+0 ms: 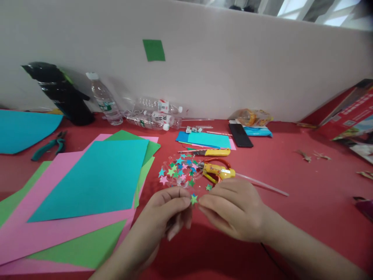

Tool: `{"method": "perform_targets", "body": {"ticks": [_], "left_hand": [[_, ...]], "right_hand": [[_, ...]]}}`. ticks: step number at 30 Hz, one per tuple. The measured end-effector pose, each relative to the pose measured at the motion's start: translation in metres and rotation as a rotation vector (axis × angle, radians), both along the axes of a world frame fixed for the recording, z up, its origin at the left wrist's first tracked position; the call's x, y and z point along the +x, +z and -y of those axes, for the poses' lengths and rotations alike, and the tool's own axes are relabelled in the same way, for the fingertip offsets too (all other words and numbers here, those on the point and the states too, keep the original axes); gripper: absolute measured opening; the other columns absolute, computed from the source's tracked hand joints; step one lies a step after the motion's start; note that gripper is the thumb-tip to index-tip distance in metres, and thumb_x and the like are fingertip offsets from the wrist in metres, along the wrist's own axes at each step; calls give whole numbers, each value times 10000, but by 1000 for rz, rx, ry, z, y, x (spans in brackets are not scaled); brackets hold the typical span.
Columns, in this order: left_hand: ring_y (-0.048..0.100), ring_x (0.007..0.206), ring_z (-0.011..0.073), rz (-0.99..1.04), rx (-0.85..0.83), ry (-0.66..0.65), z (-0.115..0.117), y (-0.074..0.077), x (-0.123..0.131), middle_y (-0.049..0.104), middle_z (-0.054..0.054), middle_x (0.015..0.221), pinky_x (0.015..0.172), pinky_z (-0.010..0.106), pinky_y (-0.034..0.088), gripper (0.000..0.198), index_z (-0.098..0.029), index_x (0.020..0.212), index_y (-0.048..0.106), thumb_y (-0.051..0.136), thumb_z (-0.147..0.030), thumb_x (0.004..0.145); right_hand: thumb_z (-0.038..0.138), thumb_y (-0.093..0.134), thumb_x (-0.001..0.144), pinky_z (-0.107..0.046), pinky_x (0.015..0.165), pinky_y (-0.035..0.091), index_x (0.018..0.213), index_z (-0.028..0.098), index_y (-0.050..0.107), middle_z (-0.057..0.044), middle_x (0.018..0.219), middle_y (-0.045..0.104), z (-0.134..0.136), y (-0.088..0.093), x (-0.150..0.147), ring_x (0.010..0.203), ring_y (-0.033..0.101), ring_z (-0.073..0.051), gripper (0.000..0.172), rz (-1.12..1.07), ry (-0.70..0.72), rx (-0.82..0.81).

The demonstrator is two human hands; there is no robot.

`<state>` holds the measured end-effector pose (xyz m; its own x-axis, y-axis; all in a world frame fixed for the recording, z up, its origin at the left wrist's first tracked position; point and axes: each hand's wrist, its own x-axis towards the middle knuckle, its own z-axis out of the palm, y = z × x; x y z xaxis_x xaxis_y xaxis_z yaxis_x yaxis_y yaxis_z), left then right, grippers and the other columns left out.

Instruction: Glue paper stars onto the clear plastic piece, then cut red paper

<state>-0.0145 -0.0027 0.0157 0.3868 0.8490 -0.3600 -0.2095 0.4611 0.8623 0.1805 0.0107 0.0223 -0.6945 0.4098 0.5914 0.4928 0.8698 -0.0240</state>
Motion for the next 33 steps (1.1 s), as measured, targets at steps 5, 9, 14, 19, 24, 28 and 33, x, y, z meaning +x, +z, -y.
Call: {"method": "perform_targets", "body": {"ticks": [5, 9, 14, 19, 24, 28, 33], "left_hand": [[283, 336, 12, 9, -58, -39, 2, -1, 2, 559, -34, 469, 330, 134, 160, 180, -160, 672, 560, 612, -298, 776], [255, 313, 3, -21, -98, -82, 1, 5, 5, 556, -34, 462, 318, 133, 137, 197, -160, 682, 569, 605, -335, 765], [314, 297, 50, -342, 216, -16, -2, 18, -8, 533, -50, 447, 291, 164, 214, 226, -203, 739, 598, 552, -416, 801], [620, 967, 172, -940, 965, 192, -6, 17, -34, 641, 21, 1028, 791, 277, 524, 99, -278, 902, 660, 578, -265, 847], [417, 1311, 240, -1127, 1129, -7, -8, 9, -40, 431, 21, 1403, 1023, 439, 436, 295, -335, 1130, 593, 596, -259, 844], [340, 1367, 264, -1135, 1141, -24, -6, 1, -30, 372, 23, 1458, 1061, 494, 394, 280, -320, 1105, 581, 606, -250, 835], [366, 1342, 330, -1188, 1169, 181, -5, -16, -11, 421, 99, 1414, 1057, 565, 366, 151, -234, 956, 635, 632, -199, 810]], "right_hand": [[89, 547, 863, -270, 556, 372, 809, 155, 633, -24, 685, 661, -1, -6, 3, 580, 525, -131, 121, -56, 62, 38], [87, 553, 855, -288, 518, 334, 812, 140, 630, -12, 638, 627, 0, -7, 3, 534, 466, -130, 103, -49, 96, -43], [55, 546, 817, -247, 526, 339, 804, 169, 582, 39, 608, 573, -2, 1, 6, 530, 442, -96, 121, -167, 22, -161], [56, 523, 818, -196, 520, 333, 819, 193, 550, 81, 574, 507, -5, 8, 7, 499, 422, -65, 139, -247, -72, -293], [73, 525, 824, -234, 501, 296, 838, 194, 565, 83, 566, 484, -7, 8, 2, 492, 394, -81, 128, -186, -28, -296], [81, 524, 815, -249, 492, 275, 792, 186, 573, 83, 548, 471, -10, 8, -3, 479, 389, -82, 118, -131, -9, -331], [94, 531, 822, -236, 491, 293, 827, 176, 602, 78, 554, 486, -14, -4, -5, 475, 414, -78, 108, -139, 2, -378]]}}
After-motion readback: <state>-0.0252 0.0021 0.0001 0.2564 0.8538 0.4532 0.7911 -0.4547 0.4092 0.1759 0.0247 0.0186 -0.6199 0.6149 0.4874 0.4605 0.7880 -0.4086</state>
